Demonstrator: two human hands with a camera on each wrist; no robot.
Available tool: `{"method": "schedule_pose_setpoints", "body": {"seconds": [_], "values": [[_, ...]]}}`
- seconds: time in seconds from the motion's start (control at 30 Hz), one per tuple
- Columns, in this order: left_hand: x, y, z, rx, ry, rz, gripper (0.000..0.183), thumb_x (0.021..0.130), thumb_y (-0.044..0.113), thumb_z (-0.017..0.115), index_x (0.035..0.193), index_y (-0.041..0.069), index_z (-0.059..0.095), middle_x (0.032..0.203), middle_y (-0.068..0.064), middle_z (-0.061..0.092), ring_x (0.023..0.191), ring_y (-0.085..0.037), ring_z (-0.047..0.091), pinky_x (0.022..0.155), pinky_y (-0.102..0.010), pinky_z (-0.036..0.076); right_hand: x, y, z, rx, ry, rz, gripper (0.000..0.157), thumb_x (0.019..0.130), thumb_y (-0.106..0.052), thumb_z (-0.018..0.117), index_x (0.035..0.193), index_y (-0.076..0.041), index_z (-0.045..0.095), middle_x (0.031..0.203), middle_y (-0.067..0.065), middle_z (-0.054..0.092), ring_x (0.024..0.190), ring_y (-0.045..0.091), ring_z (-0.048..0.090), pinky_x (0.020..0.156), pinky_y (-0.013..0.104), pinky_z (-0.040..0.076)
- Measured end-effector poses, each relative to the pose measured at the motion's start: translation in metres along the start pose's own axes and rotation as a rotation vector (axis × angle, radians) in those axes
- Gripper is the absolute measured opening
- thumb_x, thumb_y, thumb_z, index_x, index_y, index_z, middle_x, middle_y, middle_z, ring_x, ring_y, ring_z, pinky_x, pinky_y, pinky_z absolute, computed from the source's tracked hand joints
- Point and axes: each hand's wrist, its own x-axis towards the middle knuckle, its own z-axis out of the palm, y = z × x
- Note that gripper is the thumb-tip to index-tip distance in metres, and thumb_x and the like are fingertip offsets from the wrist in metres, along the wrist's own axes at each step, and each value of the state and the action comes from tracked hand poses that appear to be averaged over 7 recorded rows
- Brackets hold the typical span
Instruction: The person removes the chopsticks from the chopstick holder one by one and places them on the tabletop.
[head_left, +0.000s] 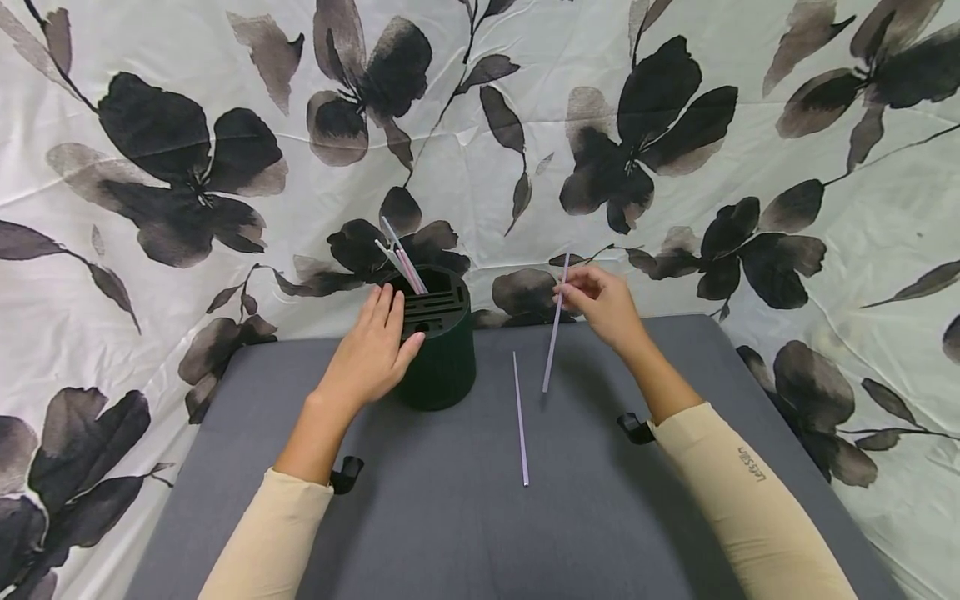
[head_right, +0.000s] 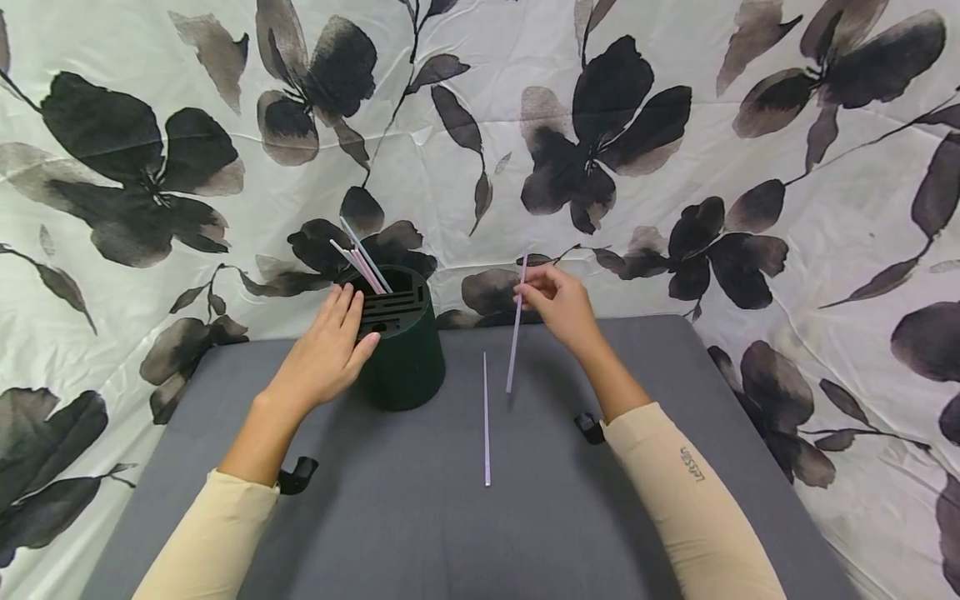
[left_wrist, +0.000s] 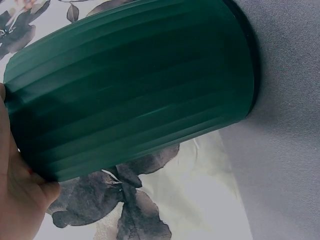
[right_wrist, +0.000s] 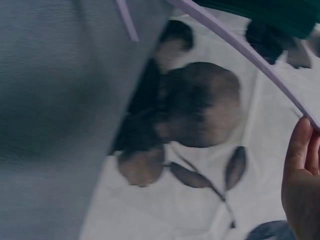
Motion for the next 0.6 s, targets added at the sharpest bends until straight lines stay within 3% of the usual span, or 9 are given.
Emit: {"method": "schedule_pose_setpoints", "body": {"seconds": [0.17,0.33,0.6], "values": [[0.001,-0.002,0.001,0.004,0.004,0.002,0.075,0.11,0.045,0.038,0.159,-0.011,0.025,0.168,-0.031,0.019,0.158,-0.046,0.014,0.129,-0.054,0.018,-0.006,0.034,0.004,-0.007,-0.037,0.085,0.024,0.1,-0.002,0.065,0.116,0.016,0.062,0.107,0.033,0.07,0.08,0.007,0.074,0.074,0.024,0.063],[0.004,-0.001,0.003,0.015,0.006,-0.002,0.075,0.11,0.045,0.038,0.158,-0.011,0.026,0.167,-0.031,0.02,0.158,-0.046,0.013,0.129,-0.053,0.016,-0.008,0.062,0.01,0.058,-0.084,0.155,0.022,0.1,0.005,0.061,0.116,0.02,0.058,0.106,0.037,0.069,0.077,0.004,0.071,0.073,0.023,0.063],[0.007,0.002,0.005,0.022,0.0,-0.028,0.076,0.11,0.047,0.038,0.159,-0.01,0.024,0.169,-0.03,0.017,0.158,-0.045,0.013,0.13,-0.052,0.015,-0.013,0.097,0.021,0.129,-0.147,0.317,0.026,0.099,0.007,0.06,0.118,0.024,0.054,0.088,0.012,0.074,0.074,0.008,0.072,0.074,0.03,0.064]]}}
